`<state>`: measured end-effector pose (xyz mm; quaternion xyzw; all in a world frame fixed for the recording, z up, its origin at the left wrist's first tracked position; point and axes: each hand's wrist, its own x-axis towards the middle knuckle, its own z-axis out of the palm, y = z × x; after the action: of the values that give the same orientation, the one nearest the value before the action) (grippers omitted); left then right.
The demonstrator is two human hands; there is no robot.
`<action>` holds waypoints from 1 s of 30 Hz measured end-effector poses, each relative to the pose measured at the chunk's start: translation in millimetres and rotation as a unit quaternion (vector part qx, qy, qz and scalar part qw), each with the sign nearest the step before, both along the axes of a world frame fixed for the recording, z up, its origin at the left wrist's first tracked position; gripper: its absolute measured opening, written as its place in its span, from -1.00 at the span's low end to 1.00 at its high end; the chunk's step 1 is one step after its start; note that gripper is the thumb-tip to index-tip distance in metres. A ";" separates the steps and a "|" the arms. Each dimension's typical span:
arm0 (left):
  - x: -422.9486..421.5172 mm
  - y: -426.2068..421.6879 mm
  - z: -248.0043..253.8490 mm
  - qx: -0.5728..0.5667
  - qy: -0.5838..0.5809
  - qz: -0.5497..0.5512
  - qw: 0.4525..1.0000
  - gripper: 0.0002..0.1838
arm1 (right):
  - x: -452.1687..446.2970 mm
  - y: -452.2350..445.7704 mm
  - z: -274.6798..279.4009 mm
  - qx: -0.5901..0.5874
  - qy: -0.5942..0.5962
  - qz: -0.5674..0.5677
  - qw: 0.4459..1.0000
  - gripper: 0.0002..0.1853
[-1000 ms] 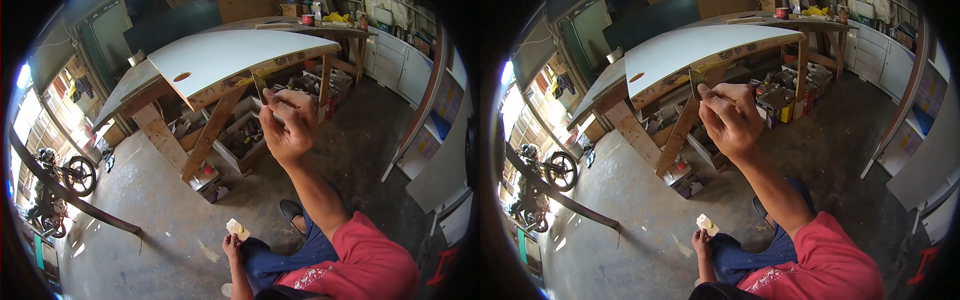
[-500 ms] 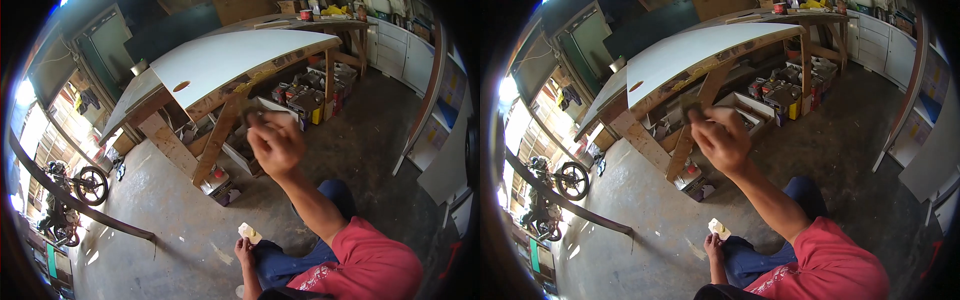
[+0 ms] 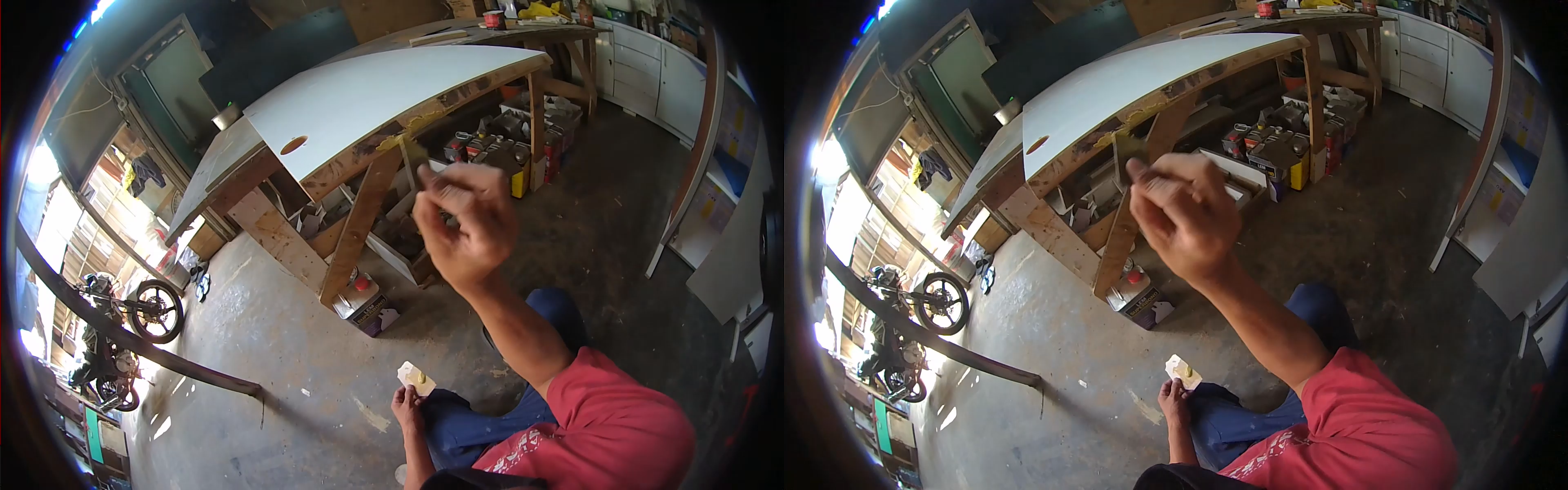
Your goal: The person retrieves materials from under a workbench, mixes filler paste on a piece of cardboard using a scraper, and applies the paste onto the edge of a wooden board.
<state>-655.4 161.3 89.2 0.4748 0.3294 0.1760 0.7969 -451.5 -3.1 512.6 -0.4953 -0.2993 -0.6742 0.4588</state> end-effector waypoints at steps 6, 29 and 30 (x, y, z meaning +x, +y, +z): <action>-4.0 3.7 -6.3 0.003 -0.001 -0.007 1.000 -0.79 | 1.2 11.0 0.6 -0.018 -0.007 0.016 1.000 -0.72; 49.7 -19.5 196.4 0.012 -0.183 -0.027 0.983 -0.76 | -30.0 -64.8 16.1 -0.121 0.249 0.423 0.863 -0.86; 54.6 -30.4 240.8 -0.012 -0.194 -0.003 0.981 -0.72 | -33.1 -65.8 1.5 -0.190 0.213 0.353 0.891 -0.81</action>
<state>-600.8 130.9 330.1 0.4231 0.1690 0.2584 0.8519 -484.6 -68.9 514.2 -0.5667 -0.4721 -0.2766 0.6161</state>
